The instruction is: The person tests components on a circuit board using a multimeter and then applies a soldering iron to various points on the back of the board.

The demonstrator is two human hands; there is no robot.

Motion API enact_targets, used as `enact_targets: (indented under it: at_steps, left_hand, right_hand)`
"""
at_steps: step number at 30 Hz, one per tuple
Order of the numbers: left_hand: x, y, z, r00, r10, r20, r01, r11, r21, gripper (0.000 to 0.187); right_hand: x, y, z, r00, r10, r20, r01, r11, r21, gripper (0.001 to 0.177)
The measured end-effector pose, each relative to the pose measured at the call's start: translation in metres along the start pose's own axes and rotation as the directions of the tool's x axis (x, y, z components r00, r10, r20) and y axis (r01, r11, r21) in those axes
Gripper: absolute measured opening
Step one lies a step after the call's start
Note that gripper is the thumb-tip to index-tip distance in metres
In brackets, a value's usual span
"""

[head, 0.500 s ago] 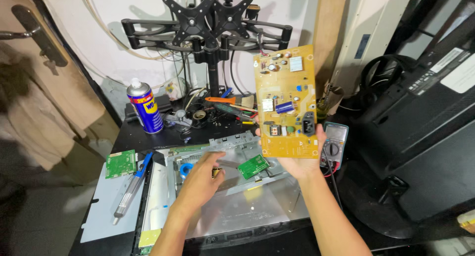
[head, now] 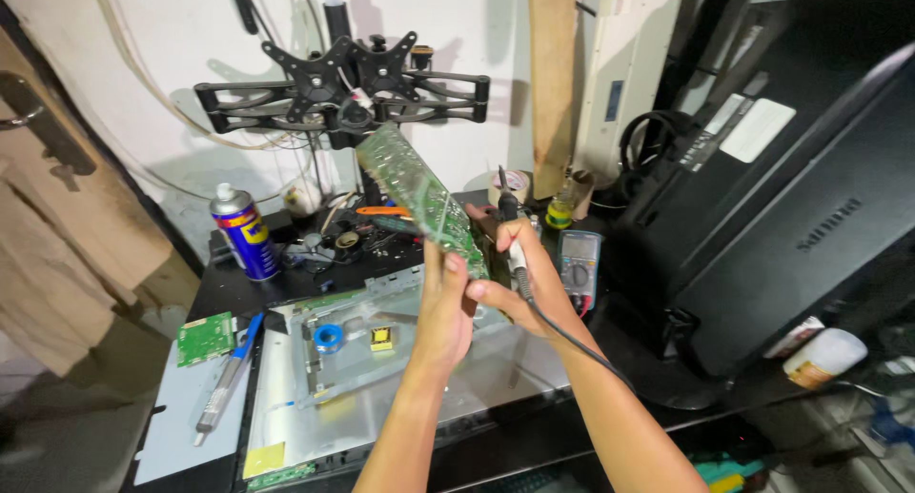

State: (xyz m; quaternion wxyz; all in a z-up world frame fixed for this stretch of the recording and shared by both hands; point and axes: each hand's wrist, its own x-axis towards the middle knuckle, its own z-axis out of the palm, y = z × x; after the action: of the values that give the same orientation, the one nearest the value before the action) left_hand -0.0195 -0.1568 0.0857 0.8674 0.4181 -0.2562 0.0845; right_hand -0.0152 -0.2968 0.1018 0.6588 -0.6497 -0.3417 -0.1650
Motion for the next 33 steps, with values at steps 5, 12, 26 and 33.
enact_targets:
  at_steps: [5,12,26,33]
  left_hand:
    - [-0.005,-0.024,0.042,0.995,-0.097,0.028,0.1,0.896,-0.432,0.073]
    - [-0.013,-0.036,0.14,0.87,-0.233,0.435,0.444,0.753,-0.486,0.105]
    - [-0.056,-0.149,0.239,0.602,-0.34,0.722,0.788,0.399,-0.469,0.109]
    - [-0.044,-0.173,0.226,0.544,-0.304,0.782,0.837,0.262,-0.48,0.104]
  right_hand:
    - [-0.017,-0.068,-0.041,0.983,-0.182,-0.04,0.164,0.947,-0.275,0.04]
    - [-0.087,-0.131,-0.17,0.829,-0.431,-0.358,0.223,0.84,-0.494,0.08]
    - [-0.203,-0.133,-0.453,0.141,-0.607,-0.782,-0.089,0.779,-0.621,0.032]
    - [-0.224,-0.058,-0.534,0.232,-0.449,-0.863,-0.546,0.674,-0.497,0.032]
